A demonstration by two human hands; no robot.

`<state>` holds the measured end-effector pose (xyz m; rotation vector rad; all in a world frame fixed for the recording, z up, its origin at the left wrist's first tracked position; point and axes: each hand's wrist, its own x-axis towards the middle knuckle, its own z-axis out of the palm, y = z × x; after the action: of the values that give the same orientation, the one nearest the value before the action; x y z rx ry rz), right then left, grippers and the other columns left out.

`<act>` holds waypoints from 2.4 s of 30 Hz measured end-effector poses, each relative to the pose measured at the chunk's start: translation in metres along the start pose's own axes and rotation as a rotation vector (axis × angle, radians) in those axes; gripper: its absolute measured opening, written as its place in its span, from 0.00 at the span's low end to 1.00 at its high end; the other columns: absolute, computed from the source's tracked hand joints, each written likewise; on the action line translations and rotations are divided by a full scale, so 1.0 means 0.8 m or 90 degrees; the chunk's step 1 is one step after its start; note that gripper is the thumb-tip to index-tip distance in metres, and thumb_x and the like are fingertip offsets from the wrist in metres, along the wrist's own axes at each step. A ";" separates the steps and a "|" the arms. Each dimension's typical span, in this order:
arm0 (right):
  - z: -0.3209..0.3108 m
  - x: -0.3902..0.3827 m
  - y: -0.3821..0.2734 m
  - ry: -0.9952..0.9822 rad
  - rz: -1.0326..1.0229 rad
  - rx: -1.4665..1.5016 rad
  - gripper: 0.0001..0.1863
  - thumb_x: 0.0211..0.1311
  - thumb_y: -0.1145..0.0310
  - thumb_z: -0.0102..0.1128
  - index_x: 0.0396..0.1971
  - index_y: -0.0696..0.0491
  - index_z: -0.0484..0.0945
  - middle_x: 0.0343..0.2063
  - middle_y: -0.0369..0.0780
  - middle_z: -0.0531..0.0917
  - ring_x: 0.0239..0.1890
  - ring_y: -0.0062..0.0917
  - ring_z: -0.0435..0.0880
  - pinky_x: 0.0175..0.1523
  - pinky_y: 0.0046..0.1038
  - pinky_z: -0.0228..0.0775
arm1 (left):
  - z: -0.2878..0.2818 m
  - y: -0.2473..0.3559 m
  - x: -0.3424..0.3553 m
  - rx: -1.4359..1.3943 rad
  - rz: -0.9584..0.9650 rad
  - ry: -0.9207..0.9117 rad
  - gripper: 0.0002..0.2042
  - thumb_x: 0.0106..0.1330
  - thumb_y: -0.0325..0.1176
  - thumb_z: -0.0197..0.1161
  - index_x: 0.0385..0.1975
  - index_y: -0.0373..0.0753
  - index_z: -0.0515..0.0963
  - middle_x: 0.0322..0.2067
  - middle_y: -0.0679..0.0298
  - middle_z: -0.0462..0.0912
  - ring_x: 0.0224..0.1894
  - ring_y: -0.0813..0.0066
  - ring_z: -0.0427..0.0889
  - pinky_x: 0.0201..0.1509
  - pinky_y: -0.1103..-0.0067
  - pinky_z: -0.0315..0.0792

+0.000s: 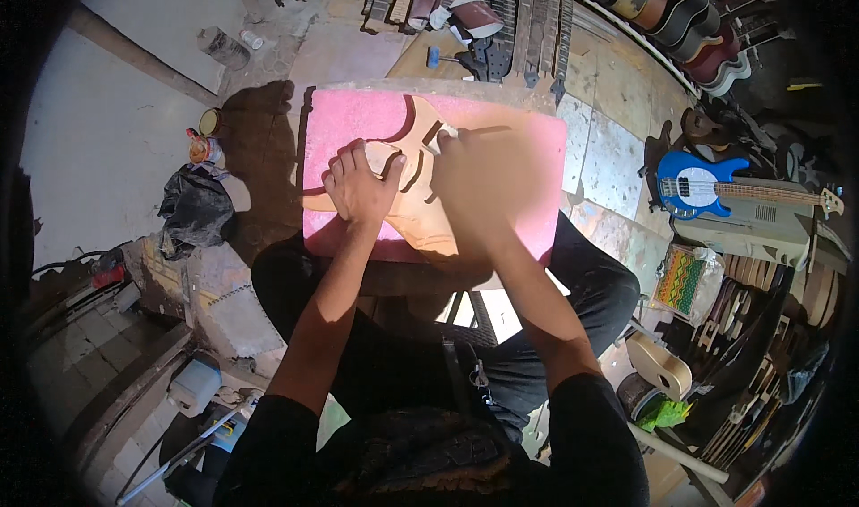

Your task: The person sands the surface and edges of a wooden guitar body using a sanding block, frequently brushing away sawdust with their hand.

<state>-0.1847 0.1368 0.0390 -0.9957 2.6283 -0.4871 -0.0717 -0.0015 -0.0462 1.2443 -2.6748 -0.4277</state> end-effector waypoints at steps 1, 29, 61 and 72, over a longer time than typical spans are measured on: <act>0.019 -0.011 0.007 0.016 -0.002 0.002 0.27 0.61 0.71 0.66 0.62 0.45 0.79 0.62 0.46 0.77 0.58 0.49 0.75 0.61 0.49 0.65 | -0.001 0.005 0.002 -0.001 0.003 0.000 0.41 0.63 0.69 0.64 0.63 0.38 0.75 0.54 0.53 0.80 0.60 0.54 0.75 0.62 0.58 0.65; 0.062 -0.079 0.028 0.061 -0.266 -0.034 0.27 0.58 0.67 0.70 0.61 0.43 0.80 0.66 0.43 0.74 0.58 0.44 0.75 0.60 0.48 0.66 | -0.005 0.008 0.003 -0.010 0.000 0.008 0.41 0.62 0.68 0.65 0.63 0.38 0.75 0.54 0.54 0.81 0.60 0.54 0.76 0.62 0.58 0.65; -0.004 0.037 0.072 0.239 -0.029 0.010 0.24 0.62 0.66 0.69 0.60 0.44 0.80 0.57 0.45 0.80 0.56 0.47 0.79 0.60 0.49 0.69 | 0.033 -0.010 -0.016 -0.174 0.150 0.045 0.34 0.75 0.48 0.58 0.74 0.32 0.64 0.75 0.46 0.64 0.75 0.44 0.63 0.75 0.52 0.59; -0.030 -0.199 0.195 0.268 0.110 0.405 0.28 0.65 0.79 0.68 0.65 0.59 0.73 0.59 0.47 0.80 0.63 0.34 0.80 0.68 0.33 0.69 | 0.033 0.077 -0.052 0.024 0.394 -0.073 0.53 0.66 0.69 0.58 0.79 0.30 0.56 0.81 0.47 0.52 0.83 0.48 0.47 0.83 0.47 0.37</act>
<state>-0.1697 0.3598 0.0200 -0.4932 2.5592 -1.4986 -0.0966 0.0729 -0.0524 0.3530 -2.9752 -0.3584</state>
